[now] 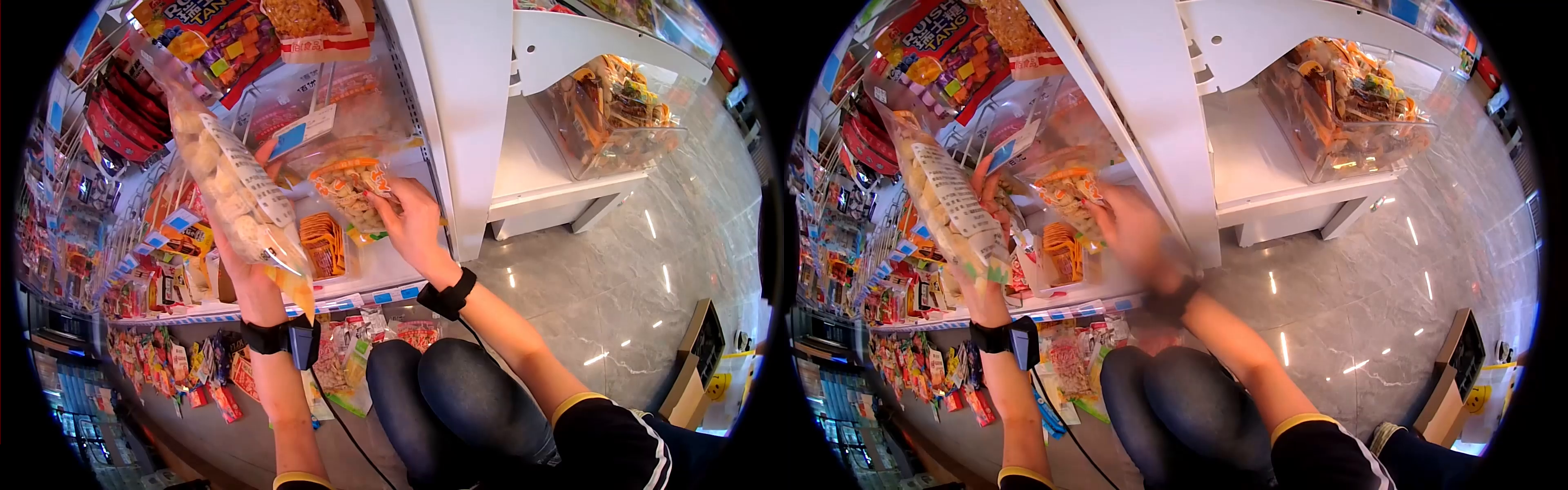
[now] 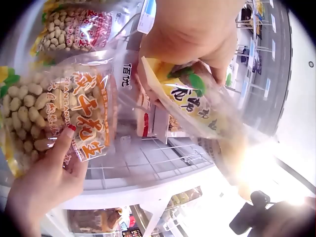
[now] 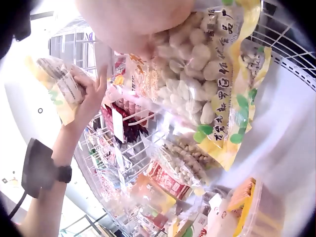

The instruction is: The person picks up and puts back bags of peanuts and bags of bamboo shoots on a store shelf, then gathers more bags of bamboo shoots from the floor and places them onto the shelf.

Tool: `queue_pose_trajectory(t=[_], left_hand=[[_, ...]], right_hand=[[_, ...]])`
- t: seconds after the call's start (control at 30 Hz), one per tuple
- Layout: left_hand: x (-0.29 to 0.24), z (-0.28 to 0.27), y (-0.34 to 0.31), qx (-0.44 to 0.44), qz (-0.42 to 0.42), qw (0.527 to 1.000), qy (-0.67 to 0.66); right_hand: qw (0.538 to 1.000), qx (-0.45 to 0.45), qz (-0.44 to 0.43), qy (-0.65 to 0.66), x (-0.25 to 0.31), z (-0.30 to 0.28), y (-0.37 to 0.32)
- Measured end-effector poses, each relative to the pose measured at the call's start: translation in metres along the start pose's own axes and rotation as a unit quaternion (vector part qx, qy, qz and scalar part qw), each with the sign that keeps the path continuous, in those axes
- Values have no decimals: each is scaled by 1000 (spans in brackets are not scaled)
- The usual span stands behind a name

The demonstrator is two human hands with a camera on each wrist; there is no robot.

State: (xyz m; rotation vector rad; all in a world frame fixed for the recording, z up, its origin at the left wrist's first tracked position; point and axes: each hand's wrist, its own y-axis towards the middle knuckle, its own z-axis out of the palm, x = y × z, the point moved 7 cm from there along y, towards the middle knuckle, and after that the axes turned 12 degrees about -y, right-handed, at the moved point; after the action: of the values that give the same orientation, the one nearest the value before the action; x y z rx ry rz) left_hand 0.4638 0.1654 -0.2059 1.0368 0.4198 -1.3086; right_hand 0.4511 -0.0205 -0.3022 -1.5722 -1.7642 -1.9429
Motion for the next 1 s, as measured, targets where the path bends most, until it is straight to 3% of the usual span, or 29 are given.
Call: queue_pose_trajectory(t=[0.1,0.17,0.3,0.37,0.5,0.6,0.87,1.0], left_hand=[[-5,10,-3,19,64,991,114],[-4,10,-3,36,56,995,78],[3,-12,4,34,-36,993,-108],[5,-10,4,42,-62,981,-177],[9,-19,1,26,-59,987,-144],[7,-7,1,58,-66,970,-225],[10,-8,7,112,-72,956,-262],[6,1,5,70,-68,953,-285]], right_hand=[[1000,5,-5,-5,8,2,4],[1000,-12,11,-2,7,0,2],[997,-24,65,37,6,-9,-1],[999,-20,33,24,12,-12,0],[998,-53,-21,6,29,-22,5],[998,-47,-34,-34,41,-26,12],[996,-38,-5,-80,25,-12,13],[996,-30,6,-82,22,-11,9]])
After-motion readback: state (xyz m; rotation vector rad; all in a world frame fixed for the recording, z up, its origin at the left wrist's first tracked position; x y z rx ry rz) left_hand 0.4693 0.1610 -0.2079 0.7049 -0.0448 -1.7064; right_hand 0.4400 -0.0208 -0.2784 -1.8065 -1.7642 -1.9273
